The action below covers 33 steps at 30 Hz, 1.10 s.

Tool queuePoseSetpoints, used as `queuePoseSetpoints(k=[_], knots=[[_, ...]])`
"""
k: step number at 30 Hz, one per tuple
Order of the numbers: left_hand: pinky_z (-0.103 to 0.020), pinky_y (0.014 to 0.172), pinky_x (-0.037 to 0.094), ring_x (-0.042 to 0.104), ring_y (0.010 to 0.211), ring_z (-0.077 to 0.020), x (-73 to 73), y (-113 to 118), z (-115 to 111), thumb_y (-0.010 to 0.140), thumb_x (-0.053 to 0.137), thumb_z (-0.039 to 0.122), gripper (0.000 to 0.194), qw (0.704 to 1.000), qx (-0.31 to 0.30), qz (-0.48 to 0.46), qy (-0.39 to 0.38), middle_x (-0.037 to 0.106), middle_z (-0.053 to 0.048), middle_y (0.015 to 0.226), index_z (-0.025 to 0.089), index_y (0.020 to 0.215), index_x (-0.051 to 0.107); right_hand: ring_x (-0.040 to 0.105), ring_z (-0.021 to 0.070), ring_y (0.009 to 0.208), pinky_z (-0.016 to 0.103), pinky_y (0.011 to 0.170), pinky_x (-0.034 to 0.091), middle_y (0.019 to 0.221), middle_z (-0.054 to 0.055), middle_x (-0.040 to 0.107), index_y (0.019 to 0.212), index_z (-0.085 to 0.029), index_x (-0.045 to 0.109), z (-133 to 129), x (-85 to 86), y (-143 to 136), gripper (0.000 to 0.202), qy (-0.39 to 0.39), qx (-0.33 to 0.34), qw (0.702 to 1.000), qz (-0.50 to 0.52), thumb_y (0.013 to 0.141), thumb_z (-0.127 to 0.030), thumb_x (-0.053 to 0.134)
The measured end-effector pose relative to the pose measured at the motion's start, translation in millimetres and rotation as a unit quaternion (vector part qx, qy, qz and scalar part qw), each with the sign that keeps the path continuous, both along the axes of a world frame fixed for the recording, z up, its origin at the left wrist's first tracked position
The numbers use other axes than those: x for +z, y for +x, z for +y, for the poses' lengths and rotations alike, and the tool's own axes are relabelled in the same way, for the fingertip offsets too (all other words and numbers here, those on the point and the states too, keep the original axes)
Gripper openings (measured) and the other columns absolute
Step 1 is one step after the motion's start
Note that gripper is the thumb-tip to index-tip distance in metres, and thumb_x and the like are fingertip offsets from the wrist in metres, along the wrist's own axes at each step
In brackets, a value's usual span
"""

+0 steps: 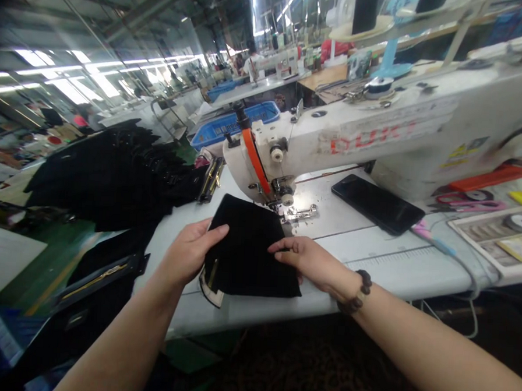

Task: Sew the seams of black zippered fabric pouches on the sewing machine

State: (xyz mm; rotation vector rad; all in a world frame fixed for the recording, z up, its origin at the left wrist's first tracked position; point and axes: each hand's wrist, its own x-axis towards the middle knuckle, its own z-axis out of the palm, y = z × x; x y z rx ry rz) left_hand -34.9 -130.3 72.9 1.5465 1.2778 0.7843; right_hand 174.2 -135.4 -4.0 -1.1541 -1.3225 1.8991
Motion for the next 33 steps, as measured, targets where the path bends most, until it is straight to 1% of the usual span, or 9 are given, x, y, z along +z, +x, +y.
queuePoseSetpoints(k=[2, 5, 10, 13, 16, 20, 25, 28, 33], knots=[[-0.032, 0.086, 0.046, 0.061, 0.094, -0.0213, -0.1, 2.6, -7.9, 0.083, 0.047, 0.023, 0.027, 0.983, -0.118, 0.115, 0.075, 0.067, -0.004, 0.099, 0.015, 0.103, 0.063, 0.04, 0.0068, 0.045, 0.019, 0.042, 0.034, 0.058, -0.004, 0.05, 0.101, -0.014, 0.059, -2.9, -3.9, 7.4, 0.035, 0.026, 0.004, 0.999, -0.023, 0.073, -0.035, 0.059], [-0.033, 0.098, 0.038, 0.053, 0.109, -0.0197, -2.1, 9.6, -16.0, 0.08, 0.044, 0.01, 0.034, 0.92, -0.271, 0.24, 0.148, 0.06, -0.006, 0.115, 0.015, 0.11, 0.06, 0.038, 0.0072, 0.04, 0.019, 0.039, 0.031, 0.056, -0.005, 0.049, 0.105, -0.013, 0.056, -5.9, -4.6, 14.5, 0.033, 0.072, 0.053, 0.993, -0.08, 0.077, -0.031, 0.053], [-0.032, 0.093, 0.043, 0.057, 0.102, -0.0192, -2.6, 14.6, -16.7, 0.081, 0.049, 0.01, 0.031, 0.874, -0.339, 0.314, 0.15, 0.061, -0.006, 0.112, 0.016, 0.109, 0.06, 0.048, 0.0104, 0.05, 0.02, 0.048, 0.035, 0.059, -0.002, 0.054, 0.088, -0.015, 0.059, -11.7, 8.4, 17.0, 0.018, 0.232, 0.133, 0.937, -0.225, 0.08, -0.017, 0.043], [-0.03, 0.09, 0.045, 0.058, 0.1, -0.0206, 1.3, 13.8, -10.9, 0.081, 0.058, 0.026, 0.028, 0.87, -0.368, 0.301, 0.131, 0.062, -0.007, 0.11, 0.016, 0.108, 0.061, 0.054, 0.0127, 0.057, 0.022, 0.055, 0.037, 0.067, 0.002, 0.06, 0.085, -0.016, 0.06, -15.6, 12.4, 19.6, 0.017, 0.309, 0.165, 0.881, -0.317, 0.083, -0.017, 0.043], [-0.028, 0.091, 0.044, 0.057, 0.102, -0.0192, -5.0, 17.2, 3.1, 0.083, 0.056, 0.035, 0.035, 0.9, -0.328, 0.248, 0.144, 0.061, -0.008, 0.111, 0.013, 0.109, 0.06, 0.058, 0.0158, 0.062, 0.024, 0.056, 0.037, 0.072, 0.003, 0.062, 0.098, -0.019, 0.059, -14.6, 8.3, 21.2, 0.022, 0.389, 0.175, 0.801, -0.42, 0.085, -0.016, 0.042], [-0.038, 0.101, 0.035, 0.048, 0.115, -0.021, -39.5, 26.3, 28.4, 0.089, 0.043, 0.028, 0.034, 0.941, -0.142, 0.224, 0.21, 0.053, -0.012, 0.123, 0.01, 0.116, 0.054, 0.06, 0.021, 0.07, 0.028, 0.054, 0.038, 0.086, 0.008, 0.061, 0.117, -0.016, 0.05, 3.9, 4.7, 14.3, 0.036, 0.484, 0.161, 0.685, -0.52, 0.081, -0.017, 0.048], [-0.039, 0.101, 0.037, 0.049, 0.114, -0.0199, -74.7, 27.8, 40.6, 0.091, 0.034, 0.027, 0.036, 0.961, -0.05, 0.175, 0.208, 0.055, -0.013, 0.12, 0.008, 0.115, 0.053, 0.061, 0.0232, 0.065, 0.03, 0.051, 0.039, 0.077, 0.011, 0.063, 0.108, -0.011, 0.054, 41.2, 12.2, -2.8, 0.028, 0.47, 0.195, 0.651, -0.564, 0.085, -0.015, 0.038], [-0.041, 0.103, 0.035, 0.044, 0.119, -0.0198, -77.5, 26.5, 38.0, 0.091, 0.036, 0.028, 0.036, 0.942, -0.098, 0.207, 0.246, 0.051, -0.013, 0.126, 0.01, 0.12, 0.048, 0.062, 0.0231, 0.067, 0.029, 0.055, 0.041, 0.077, 0.014, 0.065, 0.106, -0.009, 0.055, 52.2, 13.2, -6.2, 0.028, 0.465, 0.203, 0.646, -0.57, 0.085, -0.011, 0.038], [-0.043, 0.107, 0.029, 0.036, 0.126, -0.0205, -76.7, 27.4, 34.0, 0.093, 0.036, 0.029, 0.04, 0.876, -0.217, 0.291, 0.318, 0.045, -0.016, 0.131, 0.005, 0.124, 0.042, 0.062, 0.0211, 0.063, 0.027, 0.053, 0.04, 0.073, 0.013, 0.065, 0.119, -0.009, 0.048, 49.2, 7.3, -0.1, 0.034, 0.452, 0.214, 0.644, -0.579, 0.087, -0.015, 0.039]])
